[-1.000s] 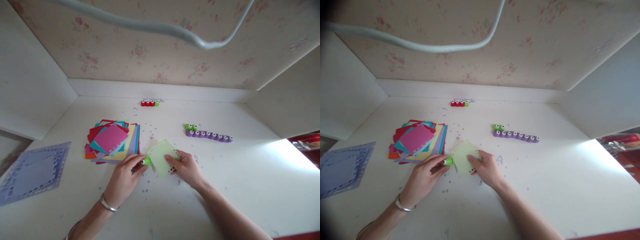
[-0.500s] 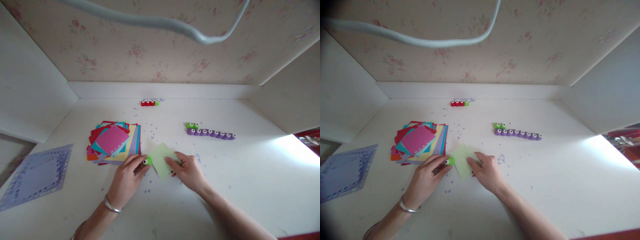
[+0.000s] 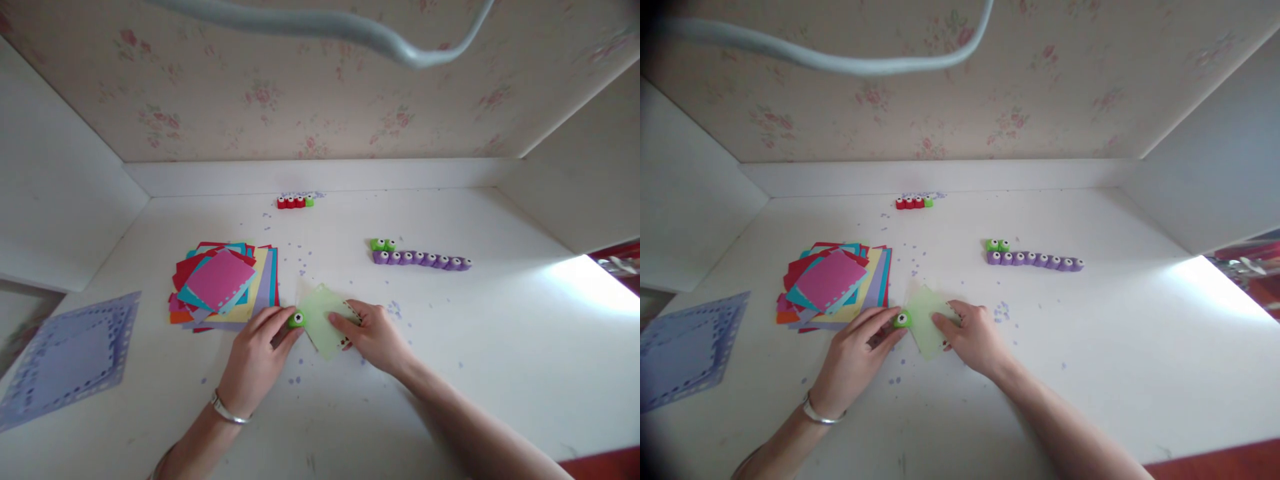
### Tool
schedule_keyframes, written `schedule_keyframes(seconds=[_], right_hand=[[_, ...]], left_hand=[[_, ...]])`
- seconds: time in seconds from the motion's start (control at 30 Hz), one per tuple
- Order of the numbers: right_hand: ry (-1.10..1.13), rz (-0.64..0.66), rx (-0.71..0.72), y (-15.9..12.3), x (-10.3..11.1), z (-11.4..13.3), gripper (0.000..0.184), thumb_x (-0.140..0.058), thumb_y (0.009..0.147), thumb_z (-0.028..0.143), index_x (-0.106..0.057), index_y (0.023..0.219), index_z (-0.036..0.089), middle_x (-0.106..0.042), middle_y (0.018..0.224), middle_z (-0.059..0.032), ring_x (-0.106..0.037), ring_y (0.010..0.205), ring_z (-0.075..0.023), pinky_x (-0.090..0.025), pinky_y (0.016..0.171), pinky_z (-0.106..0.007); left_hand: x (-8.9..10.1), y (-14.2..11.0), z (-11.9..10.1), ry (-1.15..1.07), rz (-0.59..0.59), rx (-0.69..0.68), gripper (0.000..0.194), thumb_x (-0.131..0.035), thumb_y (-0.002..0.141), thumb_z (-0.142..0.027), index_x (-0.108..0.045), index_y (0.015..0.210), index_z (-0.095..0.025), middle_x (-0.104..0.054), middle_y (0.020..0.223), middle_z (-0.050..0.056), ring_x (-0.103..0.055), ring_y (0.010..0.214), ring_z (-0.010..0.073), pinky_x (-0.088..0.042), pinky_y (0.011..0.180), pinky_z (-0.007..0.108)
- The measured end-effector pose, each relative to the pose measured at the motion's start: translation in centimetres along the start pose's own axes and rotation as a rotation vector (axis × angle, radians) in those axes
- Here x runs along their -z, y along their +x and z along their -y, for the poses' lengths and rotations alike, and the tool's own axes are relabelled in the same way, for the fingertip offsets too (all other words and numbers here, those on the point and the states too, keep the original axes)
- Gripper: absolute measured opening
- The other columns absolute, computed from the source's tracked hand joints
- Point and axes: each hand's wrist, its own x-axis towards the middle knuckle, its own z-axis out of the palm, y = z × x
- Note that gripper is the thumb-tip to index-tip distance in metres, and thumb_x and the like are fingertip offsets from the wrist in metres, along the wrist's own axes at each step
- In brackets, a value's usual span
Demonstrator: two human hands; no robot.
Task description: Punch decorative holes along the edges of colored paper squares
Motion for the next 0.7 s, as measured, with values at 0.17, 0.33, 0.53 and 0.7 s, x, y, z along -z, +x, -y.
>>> schedule_keyframes(seconds=[0.17, 0.33, 0.53, 0.7], right_hand=[[-0.005, 0.010, -0.014, 0.06, -0.01, -0.17, 0.027, -0.055, 0.086, 0.044, -0.062, 0.078, 0.019, -0.063, 0.060, -0.0001, -0.062, 0.053, -0.0150, -0.045, 0.048, -0.023], [-0.033, 0.022, 0.002, 0.13, 0.05, -0.18, 0.029, -0.056, 0.085, 0.043, -0.060, 0.072, 0.018, -0.061, 0.058, 0.0003, -0.061, 0.053, -0.0147, -0.042, 0.047, -0.022], [0.055, 0.068, -0.043, 0.31, 0.17, -0.28, 0.028, -0.056, 0.085, 0.045, -0.063, 0.080, 0.018, -0.062, 0.063, -0.0006, -0.064, 0.057, -0.0161, -0.046, 0.049, -0.024], [0.039, 0.060, -0.021, 0.22, 0.18, -0.27, 0.029, -0.055, 0.085, 0.044, -0.059, 0.073, 0.018, -0.060, 0.060, 0.0004, -0.063, 0.056, -0.0157, -0.045, 0.049, -0.023]], left_hand=[[-0.16, 0.17, -0.10, 0.014, -0.008, 0.007, 0.024, -0.061, 0.087, -0.030, -0.061, 0.110, -0.022, -0.065, 0.103, 0.006, -0.064, 0.090, 0.0197, -0.054, 0.083, 0.033], [-0.19, 0.31, -0.12, 0.004, -0.011, 0.001, 0.023, -0.061, 0.087, -0.030, -0.062, 0.108, -0.021, -0.065, 0.103, 0.006, -0.064, 0.090, 0.0194, -0.054, 0.083, 0.033], [-0.23, 0.20, -0.08, 0.012, -0.012, 0.001, 0.023, -0.060, 0.087, -0.031, -0.062, 0.108, -0.022, -0.065, 0.104, 0.007, -0.065, 0.090, 0.0195, -0.054, 0.084, 0.034], [-0.31, 0.18, -0.11, 0.002, -0.021, -0.001, 0.023, -0.060, 0.087, -0.031, -0.061, 0.108, -0.021, -0.065, 0.103, 0.007, -0.064, 0.088, 0.0190, -0.054, 0.083, 0.034]])
